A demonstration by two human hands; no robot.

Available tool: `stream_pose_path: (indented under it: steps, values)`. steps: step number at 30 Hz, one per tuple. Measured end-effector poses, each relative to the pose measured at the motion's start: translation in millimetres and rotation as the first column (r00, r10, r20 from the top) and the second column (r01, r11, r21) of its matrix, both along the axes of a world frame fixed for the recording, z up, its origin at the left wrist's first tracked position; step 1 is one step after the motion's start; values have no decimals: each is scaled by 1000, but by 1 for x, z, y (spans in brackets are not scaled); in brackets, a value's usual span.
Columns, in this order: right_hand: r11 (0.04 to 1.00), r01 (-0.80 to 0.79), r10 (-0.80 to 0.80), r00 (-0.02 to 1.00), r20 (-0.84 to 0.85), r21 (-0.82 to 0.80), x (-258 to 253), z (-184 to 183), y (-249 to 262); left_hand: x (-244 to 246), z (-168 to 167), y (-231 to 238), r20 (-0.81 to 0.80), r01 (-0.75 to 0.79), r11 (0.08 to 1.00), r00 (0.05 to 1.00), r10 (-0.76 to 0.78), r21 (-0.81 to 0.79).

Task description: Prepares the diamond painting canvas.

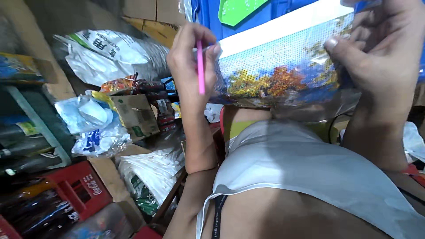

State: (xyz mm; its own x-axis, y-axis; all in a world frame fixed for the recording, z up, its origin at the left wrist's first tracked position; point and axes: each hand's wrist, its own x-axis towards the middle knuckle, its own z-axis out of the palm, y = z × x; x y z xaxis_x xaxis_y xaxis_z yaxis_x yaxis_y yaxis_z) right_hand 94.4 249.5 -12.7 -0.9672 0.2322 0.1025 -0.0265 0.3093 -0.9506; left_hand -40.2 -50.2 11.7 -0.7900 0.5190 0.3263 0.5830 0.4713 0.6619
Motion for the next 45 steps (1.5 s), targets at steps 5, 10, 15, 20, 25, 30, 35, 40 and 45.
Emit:
stream_pose_path:
  steps: [5, 10, 15, 20, 25, 30, 35, 40, 45]
  values:
    - [976, -216, 217, 976, 18, -15, 20, 31, -1, 12, 13, -32, -53, 191, 923, 982, -184, 334]
    - [801, -582, 569, 813, -125, -141, 51, 58, -3, 64, 31, -65, -183, 184, 905, 976, -122, 382]
    - [690, -694, 671, 720, -177, -208, 87, 44, -9, 82, 67, -71, -292, 243, 929, 943, -159, 278]
    - [615, -781, 764, 624, -164, -108, 75, 46, -22, 84, 67, -76, -306, 287, 915, 931, -197, 284]
    - [582, -786, 750, 618, -234, -210, 66, 33, -24, 81, 53, -70, -345, 190, 938, 935, -83, 289]
    - [691, -672, 603, 739, -300, -267, 63, 31, -13, 65, 40, -74, -262, 78, 972, 965, -18, 221]
    - [958, -287, 284, 951, -121, -2, 60, 35, -3, 22, 22, -43, -147, 187, 957, 977, -157, 221]
    - [910, 57, -83, 995, 48, 411, 55, 28, -4, 4, 0, -25, -5, 159, 950, 986, -164, 268]
    - [827, 99, -162, 985, 65, 554, 54, 25, -5, -1, -7, -22, 18, 153, 950, 986, -164, 273]
